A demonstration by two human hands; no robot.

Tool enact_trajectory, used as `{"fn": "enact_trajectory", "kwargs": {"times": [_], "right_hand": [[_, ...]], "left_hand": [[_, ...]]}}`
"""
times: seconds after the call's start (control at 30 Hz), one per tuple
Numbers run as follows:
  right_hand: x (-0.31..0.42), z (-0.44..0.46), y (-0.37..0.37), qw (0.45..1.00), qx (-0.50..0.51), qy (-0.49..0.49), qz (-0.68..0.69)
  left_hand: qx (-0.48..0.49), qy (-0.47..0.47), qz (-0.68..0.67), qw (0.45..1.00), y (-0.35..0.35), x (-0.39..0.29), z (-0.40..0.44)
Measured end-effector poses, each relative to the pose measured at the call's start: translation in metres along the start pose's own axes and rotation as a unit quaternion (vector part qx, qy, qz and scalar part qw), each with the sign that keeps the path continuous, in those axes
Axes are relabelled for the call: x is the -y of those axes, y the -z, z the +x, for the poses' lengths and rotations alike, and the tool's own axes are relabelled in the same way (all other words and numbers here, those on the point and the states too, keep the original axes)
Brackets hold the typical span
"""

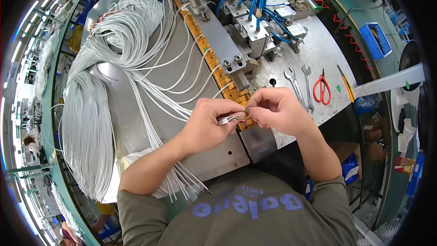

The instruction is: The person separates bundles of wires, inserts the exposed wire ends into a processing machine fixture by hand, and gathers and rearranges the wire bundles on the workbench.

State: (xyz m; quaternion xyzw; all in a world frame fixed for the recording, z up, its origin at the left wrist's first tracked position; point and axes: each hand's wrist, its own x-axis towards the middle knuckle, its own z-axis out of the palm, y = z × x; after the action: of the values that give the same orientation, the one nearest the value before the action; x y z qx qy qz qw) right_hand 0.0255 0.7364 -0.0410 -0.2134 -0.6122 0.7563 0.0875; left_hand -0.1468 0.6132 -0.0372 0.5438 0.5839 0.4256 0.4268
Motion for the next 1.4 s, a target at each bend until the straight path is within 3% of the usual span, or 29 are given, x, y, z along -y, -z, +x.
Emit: {"fn": "enact_trajectory", "kwargs": {"times": [0.37,0.63,0.83,0.93,1.07,1.23,1.33,1.4], "right_hand": [[0.007,-0.004,-0.006,0.997,-0.007,0.036,-0.070],[-0.002,0.005,0.001,0.999,0.001,-0.054,-0.008],[0.001,0.002,-0.004,0.998,-0.010,0.022,-0.055],[0.012,0.005,-0.002,0.979,0.032,0.082,-0.181],[0.010,0.005,-0.008,0.974,-0.015,0.114,-0.194],[0.008,-0.001,-0.015,0.987,-0.065,0.052,-0.136],[-0.003,0.001,-0.003,0.980,-0.036,0.057,-0.188],[-0.013,0.004,0.010,0.988,-0.047,-0.018,-0.145]], "left_hand": [[0.033,0.057,-0.016,0.998,0.005,-0.013,0.000],[0.008,-0.072,0.057,0.996,0.000,0.005,-0.001],[0.016,-0.019,0.020,0.999,0.001,0.003,-0.002],[0.033,-0.019,0.023,0.999,0.004,0.003,-0.001],[0.010,0.001,-0.036,0.999,0.003,0.000,-0.002],[-0.013,-0.026,0.034,0.999,-0.002,0.004,-0.004],[-0.006,-0.055,0.130,0.990,-0.002,0.009,-0.002],[-0.014,-0.055,0.196,0.979,-0.004,0.011,-0.003]]}}
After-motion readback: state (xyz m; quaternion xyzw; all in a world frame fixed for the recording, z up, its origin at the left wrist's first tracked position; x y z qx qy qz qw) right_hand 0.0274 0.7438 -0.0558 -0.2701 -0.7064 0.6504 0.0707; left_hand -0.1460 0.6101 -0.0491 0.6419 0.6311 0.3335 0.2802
